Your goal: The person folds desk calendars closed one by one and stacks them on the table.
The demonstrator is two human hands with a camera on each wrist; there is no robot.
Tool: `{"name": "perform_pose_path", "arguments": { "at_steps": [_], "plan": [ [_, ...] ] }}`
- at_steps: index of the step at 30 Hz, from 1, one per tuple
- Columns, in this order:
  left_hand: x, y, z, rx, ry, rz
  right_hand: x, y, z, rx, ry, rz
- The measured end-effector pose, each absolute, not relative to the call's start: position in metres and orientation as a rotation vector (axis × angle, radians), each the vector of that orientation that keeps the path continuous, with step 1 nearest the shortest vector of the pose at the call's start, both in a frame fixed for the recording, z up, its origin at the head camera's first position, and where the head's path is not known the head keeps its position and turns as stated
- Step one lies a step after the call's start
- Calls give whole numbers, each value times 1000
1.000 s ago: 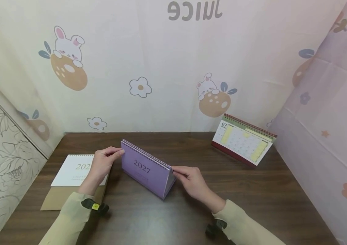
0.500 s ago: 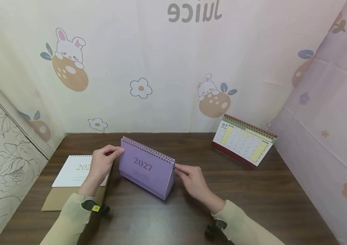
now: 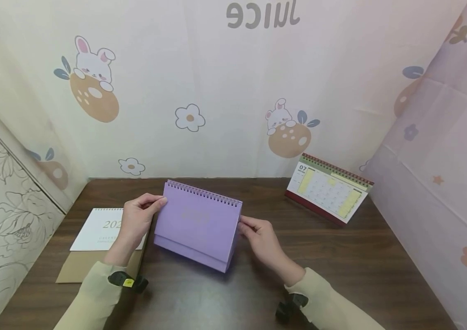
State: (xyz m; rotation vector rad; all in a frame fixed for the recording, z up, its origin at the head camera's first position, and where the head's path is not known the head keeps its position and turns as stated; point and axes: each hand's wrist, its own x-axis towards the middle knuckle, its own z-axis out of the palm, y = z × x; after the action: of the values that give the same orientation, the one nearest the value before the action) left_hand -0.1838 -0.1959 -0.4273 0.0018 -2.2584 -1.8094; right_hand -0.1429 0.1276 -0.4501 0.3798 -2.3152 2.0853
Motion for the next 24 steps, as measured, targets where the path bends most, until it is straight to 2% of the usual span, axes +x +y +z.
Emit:
{"name": "perform_pose_path", "arguments": {
  "at_steps": [11,24],
  "plan": [
    [-178,-190,-425,-84,-2181,-2087,-147,127,-448,210,-2209,2384],
    [-173,-192,-428,-75,-2340,-2140,-151,132,-450,15,-2162,2565]
  ]
}}
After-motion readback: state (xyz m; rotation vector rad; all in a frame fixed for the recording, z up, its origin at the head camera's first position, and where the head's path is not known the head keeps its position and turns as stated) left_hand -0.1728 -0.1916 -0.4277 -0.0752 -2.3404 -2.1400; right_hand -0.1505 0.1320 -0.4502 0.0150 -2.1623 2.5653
